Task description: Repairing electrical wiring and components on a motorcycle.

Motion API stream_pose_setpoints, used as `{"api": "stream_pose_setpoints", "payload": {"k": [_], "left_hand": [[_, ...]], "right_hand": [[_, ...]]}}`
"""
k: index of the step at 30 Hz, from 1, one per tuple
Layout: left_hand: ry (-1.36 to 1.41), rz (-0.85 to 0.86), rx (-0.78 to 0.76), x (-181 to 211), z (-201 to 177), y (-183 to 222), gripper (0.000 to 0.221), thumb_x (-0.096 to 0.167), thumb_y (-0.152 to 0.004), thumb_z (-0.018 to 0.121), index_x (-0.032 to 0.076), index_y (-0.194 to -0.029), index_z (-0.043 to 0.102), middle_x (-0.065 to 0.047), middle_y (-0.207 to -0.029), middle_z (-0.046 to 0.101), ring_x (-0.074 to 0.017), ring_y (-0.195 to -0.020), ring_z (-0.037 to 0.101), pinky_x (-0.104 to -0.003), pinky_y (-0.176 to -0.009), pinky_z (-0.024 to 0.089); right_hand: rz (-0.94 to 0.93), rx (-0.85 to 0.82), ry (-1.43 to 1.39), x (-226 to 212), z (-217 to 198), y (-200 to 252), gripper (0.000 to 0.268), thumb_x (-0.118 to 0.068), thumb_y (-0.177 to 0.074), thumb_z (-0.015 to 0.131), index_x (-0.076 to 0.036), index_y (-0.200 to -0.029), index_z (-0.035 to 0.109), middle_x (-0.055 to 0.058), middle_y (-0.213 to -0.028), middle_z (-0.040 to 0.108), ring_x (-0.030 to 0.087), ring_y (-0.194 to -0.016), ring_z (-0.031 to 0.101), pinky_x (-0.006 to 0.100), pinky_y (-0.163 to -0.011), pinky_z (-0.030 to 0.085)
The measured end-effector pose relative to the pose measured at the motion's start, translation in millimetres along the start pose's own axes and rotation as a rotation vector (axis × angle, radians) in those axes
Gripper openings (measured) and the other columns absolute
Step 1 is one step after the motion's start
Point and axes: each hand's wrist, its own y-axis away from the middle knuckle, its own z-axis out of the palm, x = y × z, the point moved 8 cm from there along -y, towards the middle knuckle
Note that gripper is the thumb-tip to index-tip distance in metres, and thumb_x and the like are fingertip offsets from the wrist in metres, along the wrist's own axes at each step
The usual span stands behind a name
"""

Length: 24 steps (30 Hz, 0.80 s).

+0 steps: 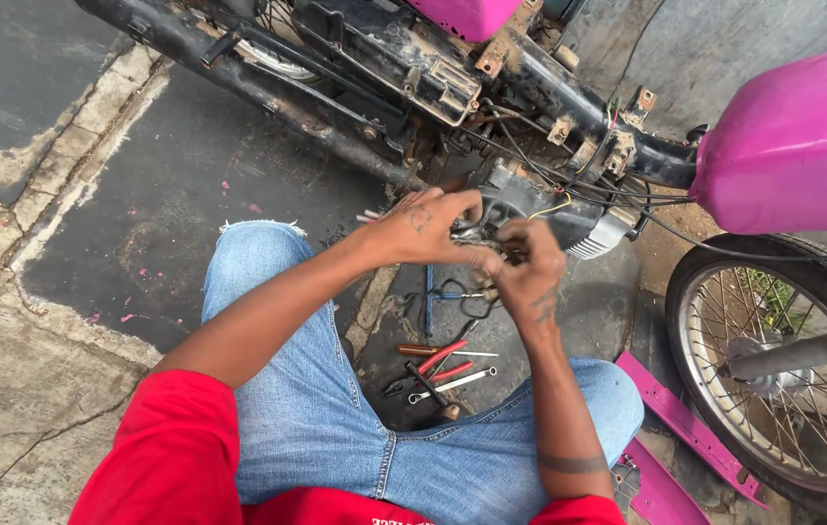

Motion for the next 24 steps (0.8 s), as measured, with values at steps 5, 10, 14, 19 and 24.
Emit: {"api": "stream_pose_setpoints", "payload": {"k": [5,10,14,19,24], "left_hand": [[-0.031,0.024,-0.143,-12,13,3,0.075,0.073,-0.070,0.078,0.008,-0.104,0.065,-0.013,-0.082,0.070,-0.0342,-0.097,0.063,-0.049,-0.085,0.049],[0.011,0.031,-0.009,-18,-29,-5,0.063,0.067,-0.084,0.075,0.005,-0.087,0.071,-0.009,-0.076,0.065,-0.0237,-0.078,0.064,-0.043,-0.073,0.051],[0.356,-0.193,0.057,-20,-51,-2,0.052,0.055,-0.092,0.071,0.005,-0.080,0.071,0.003,-0.056,0.050,-0.0068,-0.049,0.050,-0.027,-0.045,0.042],[1.020,-0.300,0.087,-25,-45,3,0.048,0.052,-0.095,0.071,0.011,-0.076,0.054,0.009,-0.060,0.041,-0.0006,-0.048,0.036,-0.021,-0.041,0.028],[1.299,-0.362,0.212,-27,-60,5,0.044,0.051,-0.095,0.071,0.016,-0.079,0.049,0.011,-0.060,0.034,-0.0005,-0.047,0.034,-0.020,-0.043,0.031]], "right_hand": [[0.022,-0.059,-0.449,33,3,-4,0.041,-0.006,-0.076,0.092,-0.001,-0.107,0.065,0.003,-0.104,0.068,0.009,-0.094,0.069,0.024,-0.081,0.062],[0.031,-0.304,-0.409,29,14,-7,0.051,-0.014,-0.069,0.094,-0.004,-0.112,0.068,0.002,-0.087,0.068,0.013,-0.085,0.064,0.031,-0.078,0.054],[0.060,-0.221,-0.282,88,49,-4,0.035,-0.016,-0.078,0.088,-0.006,-0.108,0.073,0.001,-0.092,0.071,0.016,-0.086,0.065,0.036,-0.082,0.054],[0.137,-0.281,-0.686,78,71,-1,0.029,-0.011,-0.081,0.081,-0.005,-0.104,0.064,0.002,-0.091,0.070,0.016,-0.085,0.067,0.035,-0.078,0.056],[0.226,-0.539,-0.913,51,98,11,0.038,-0.016,-0.084,0.077,-0.001,-0.118,0.069,0.005,-0.103,0.075,0.018,-0.102,0.069,0.035,-0.096,0.053]]}}
